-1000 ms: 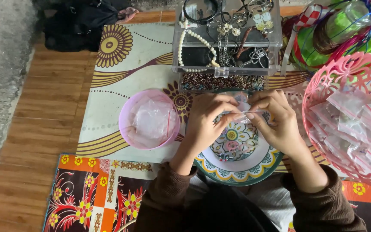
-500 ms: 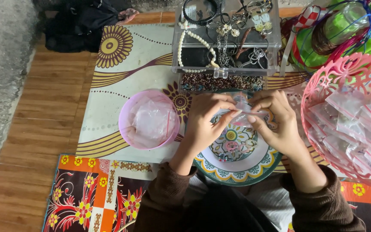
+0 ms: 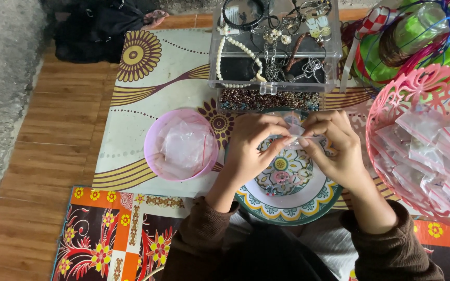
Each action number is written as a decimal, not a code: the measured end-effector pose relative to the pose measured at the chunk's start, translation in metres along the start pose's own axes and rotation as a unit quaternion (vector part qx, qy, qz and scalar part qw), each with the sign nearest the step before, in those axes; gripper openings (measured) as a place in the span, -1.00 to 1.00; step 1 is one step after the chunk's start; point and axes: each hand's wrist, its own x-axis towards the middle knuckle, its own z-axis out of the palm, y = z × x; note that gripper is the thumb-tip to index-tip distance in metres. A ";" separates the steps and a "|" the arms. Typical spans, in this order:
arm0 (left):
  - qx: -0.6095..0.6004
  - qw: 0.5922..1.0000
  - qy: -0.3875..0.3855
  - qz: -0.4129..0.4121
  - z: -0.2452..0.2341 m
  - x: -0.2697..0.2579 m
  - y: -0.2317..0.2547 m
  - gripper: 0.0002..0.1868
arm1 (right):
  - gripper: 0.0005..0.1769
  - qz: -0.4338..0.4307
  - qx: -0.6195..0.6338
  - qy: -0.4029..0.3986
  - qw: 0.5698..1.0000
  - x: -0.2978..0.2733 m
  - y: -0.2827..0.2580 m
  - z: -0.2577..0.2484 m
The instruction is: Packaging small jewelry components into individual plastic zip-lock bags at a steady pace.
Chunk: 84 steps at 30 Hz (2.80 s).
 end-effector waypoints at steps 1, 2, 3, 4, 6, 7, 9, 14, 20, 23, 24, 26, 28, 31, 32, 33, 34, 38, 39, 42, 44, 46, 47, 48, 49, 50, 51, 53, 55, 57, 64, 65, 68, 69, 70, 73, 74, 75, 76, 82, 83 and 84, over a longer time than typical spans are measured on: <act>0.000 1.000 0.000 0.000 0.001 -0.001 -0.002 -0.93 | -0.92 0.000 0.000 0.000 1.000 0.001 -0.001 0.000; 0.006 1.000 0.004 0.004 0.003 -0.002 -0.004 -0.93 | -0.91 0.003 0.005 -0.001 1.000 0.002 -0.002 -0.001; 0.012 1.000 0.008 0.008 0.004 -0.003 -0.005 -0.93 | -0.89 0.005 0.010 -0.003 1.000 0.003 -0.002 -0.002; 0.012 1.000 0.008 0.008 0.004 -0.004 -0.005 -0.93 | -0.89 0.005 0.010 -0.002 1.000 0.003 -0.003 -0.001; 0.022 1.000 0.007 0.004 0.005 -0.004 -0.004 -0.92 | -0.91 0.010 0.012 -0.003 1.000 0.002 -0.005 0.000; 0.022 1.000 0.006 0.004 0.005 -0.004 -0.004 -0.92 | -0.91 0.010 0.012 -0.003 1.000 0.002 -0.005 0.000; 0.028 1.000 0.010 0.008 0.005 -0.004 -0.003 -0.94 | -0.93 0.014 0.007 0.000 1.000 0.001 -0.003 0.000; 0.024 1.000 0.006 0.002 0.005 -0.006 -0.004 -0.94 | -0.94 -0.002 -0.002 0.007 1.000 0.001 -0.003 0.000; -0.009 1.000 0.016 -0.009 0.002 -0.001 0.002 -0.97 | -0.89 0.013 0.001 0.014 1.000 0.004 -0.006 -0.002; -0.027 0.999 0.026 -0.013 0.002 -0.001 -0.001 -0.98 | -0.89 0.016 0.004 0.017 1.000 0.006 -0.007 -0.001; -0.021 0.999 0.030 -0.009 0.003 -0.002 -0.003 -0.97 | -0.92 0.011 0.008 0.019 1.000 0.006 -0.006 -0.001; -0.023 0.999 0.027 -0.007 0.001 0.000 -0.001 -0.97 | -0.92 0.010 0.008 0.022 1.000 0.004 -0.005 -0.001; -0.025 0.999 0.024 -0.005 -0.001 0.001 0.002 -0.97 | -0.93 0.009 0.008 0.024 1.000 0.003 -0.004 -0.001; -0.027 0.999 0.021 -0.007 -0.002 0.003 0.004 -0.97 | -0.93 0.007 0.008 0.028 1.000 0.002 -0.003 -0.001; -0.030 0.999 0.021 -0.003 -0.002 0.004 0.004 -0.97 | -0.93 0.007 0.012 0.028 1.000 0.003 -0.003 -0.001; -0.033 0.999 0.021 0.000 -0.002 0.004 0.004 -0.97 | -0.93 0.007 0.016 0.029 0.999 0.003 -0.003 -0.001; -0.034 0.999 0.021 -0.001 -0.001 0.003 0.004 -0.97 | -0.93 0.007 0.016 0.029 0.999 0.004 -0.004 -0.001; -0.014 1.000 0.019 0.000 0.001 -0.001 -0.001 -0.97 | -0.92 0.000 0.020 0.014 1.000 0.005 -0.004 -0.001; 0.001 1.000 0.016 0.005 0.002 -0.001 -0.003 -0.96 | -0.92 -0.002 0.018 0.010 1.000 0.005 -0.004 -0.001; 0.007 1.000 0.012 0.004 0.002 -0.002 -0.002 -0.96 | -0.93 0.002 0.010 0.015 1.000 0.002 -0.002 -0.001; 0.007 1.000 0.009 0.002 0.002 -0.001 -0.001 -0.95 | -0.93 0.002 0.005 0.017 1.000 0.001 -0.002 -0.001; 0.006 1.000 0.005 -0.001 0.001 -0.001 0.001 -0.94 | -0.94 0.003 0.000 0.018 1.000 0.001 -0.003 -0.001; 0.012 1.000 -0.006 0.004 0.000 -0.001 0.003 -0.91 | -0.93 0.003 0.001 0.021 1.000 0.001 -0.004 -0.001; 0.019 1.000 -0.017 0.008 -0.001 0.000 0.004 -0.88 | -0.92 0.003 0.002 0.023 1.000 0.001 -0.005 0.000; 0.019 1.000 -0.017 0.008 0.000 -0.001 0.003 -0.88 | -0.92 0.003 0.002 0.023 1.000 0.001 -0.004 0.000; 0.018 1.000 -0.008 0.010 0.002 -0.002 0.001 -0.91 | -0.92 0.002 0.002 0.024 1.000 0.001 -0.003 0.000; 0.016 1.000 0.001 0.012 0.003 -0.003 0.000 -0.93 | -0.92 0.001 0.001 0.026 1.000 0.000 -0.002 0.000; 0.014 1.000 0.006 0.008 0.004 -0.006 -0.004 -0.95 | -0.90 0.008 0.009 0.023 1.000 0.002 -0.005 -0.001; 0.012 1.000 0.012 0.004 0.004 -0.007 -0.006 -0.96 | -0.88 0.014 0.017 0.021 1.000 0.003 -0.006 -0.001; 0.007 1.000 0.012 0.004 0.004 -0.007 -0.005 -0.96 | -0.93 0.019 0.007 0.023 1.000 0.000 -0.005 -0.001; 0.013 0.999 0.027 0.017 0.002 -0.002 0.000 -0.98 | -0.92 0.010 0.007 0.048 0.999 -0.004 -0.001 0.001; 0.007 0.999 0.031 0.018 0.002 -0.002 0.000 -0.98 | -0.91 0.015 0.009 0.049 0.999 -0.004 -0.001 0.001; 0.002 0.999 0.041 0.020 0.004 -0.004 -0.003 -0.98 | -0.89 0.022 0.015 0.052 0.998 -0.004 0.003 0.001; 0.002 0.999 0.047 0.022 0.006 -0.004 -0.005 -0.97 | -0.88 0.024 0.018 0.055 0.998 -0.005 0.005 0.000; 0.002 0.999 0.047 0.022 0.006 -0.004 -0.004 -0.97 | -0.88 0.024 0.018 0.055 0.998 -0.003 0.003 0.000; -0.017 0.998 0.051 0.014 0.004 -0.004 -0.003 -0.95 | -0.80 0.036 0.042 0.059 0.997 -0.001 -0.001 0.002; -0.006 0.999 0.049 0.016 0.003 -0.004 -0.003 -0.95 | -0.85 0.032 0.042 0.065 0.996 -0.002 0.001 0.002; 0.005 0.999 0.047 0.017 0.002 -0.004 -0.002 -0.94 | -0.88 0.028 0.042 0.070 0.996 -0.003 0.002 0.002; 0.004 0.999 0.047 0.018 0.001 -0.003 -0.002 -0.94 | -0.88 0.027 0.041 0.070 0.996 -0.003 0.003 0.002; 0.012 0.999 0.038 0.028 0.000 -0.002 -0.001 -0.93 | -0.91 0.005 0.024 0.084 0.996 -0.002 0.001 0.000; 0.008 0.998 0.045 0.031 0.001 -0.001 -0.001 -0.94 | -0.90 0.011 0.027 0.083 0.996 -0.003 0.003 0.000; 0.005 0.998 0.052 0.033 0.001 -0.001 -0.001 -0.95 | -0.89 0.017 0.030 0.081 0.996 -0.005 0.004 0.001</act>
